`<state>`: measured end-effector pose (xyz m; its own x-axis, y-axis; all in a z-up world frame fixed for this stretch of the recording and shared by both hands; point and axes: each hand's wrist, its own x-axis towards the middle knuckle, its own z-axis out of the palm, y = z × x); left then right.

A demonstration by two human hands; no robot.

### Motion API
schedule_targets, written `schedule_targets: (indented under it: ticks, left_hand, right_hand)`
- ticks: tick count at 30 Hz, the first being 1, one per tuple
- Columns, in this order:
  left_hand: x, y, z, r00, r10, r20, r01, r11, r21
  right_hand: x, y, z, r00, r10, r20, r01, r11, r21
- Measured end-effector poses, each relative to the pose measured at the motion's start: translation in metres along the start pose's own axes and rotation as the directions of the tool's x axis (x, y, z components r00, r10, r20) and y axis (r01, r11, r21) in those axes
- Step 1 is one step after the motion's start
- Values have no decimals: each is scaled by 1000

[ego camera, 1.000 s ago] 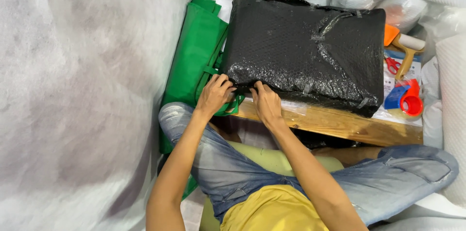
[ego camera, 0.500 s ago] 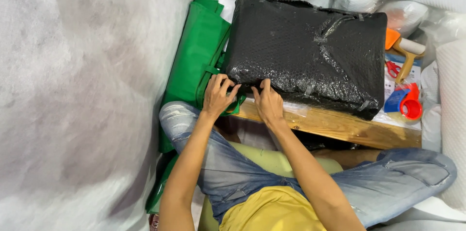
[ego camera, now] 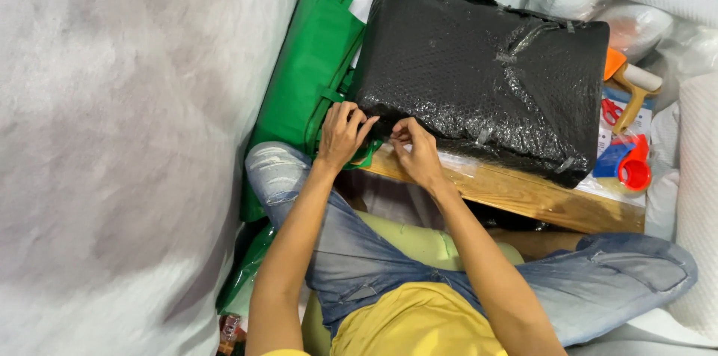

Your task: The person unboxes a black bubble-wrapped package by hand to reveal a white foam pillow, then uses an orange cloth to wipe the surface and edges of the pillow.

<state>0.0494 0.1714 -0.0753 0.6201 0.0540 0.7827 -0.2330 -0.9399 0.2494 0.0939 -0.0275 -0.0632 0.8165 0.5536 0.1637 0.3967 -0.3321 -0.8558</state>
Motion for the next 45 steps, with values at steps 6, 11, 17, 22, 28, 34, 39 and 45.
schedule_targets:
  ticks: [6,11,17,22,28,34,39,45]
  left_hand:
    - [0,1,-2,1000,-2,-3,3,1000,24]
    - [1,2,-3,1000,-5,-5,5,999,33]
    - [1,2,-5,1000,-5,-18,5,1000,16]
    - [-2,0,-3,999,1,-39,0,1000,21]
    - [1,-1,-2,999,7,-37,-5,999,38]
    - [-4,-1,0,999,4,-41,-3,1000,11]
    - [-4,-3,3,1000,-12,-27,13,1000,21]
    - [-5,-2,1,1000,-12,-25,13,1000,22]
  right_hand:
    - [17,-14,-5,997,-74,-25,73,997,-30]
    - [25,-2,-1,988,-154,5,153,982,-113]
    - [25,-3,2,961,-268,71,277,920,-277]
    - [23,7,6,934,-343,101,355,859,-369]
    - [28,4,10,834,-549,52,495,703,-511]
    - [24,-2,13,723,-690,45,541,524,-658]
    - [27,-14,12,645,-762,67,616,465,-635]
    - [26,-12,12,605,-793,78,644,430,-633]
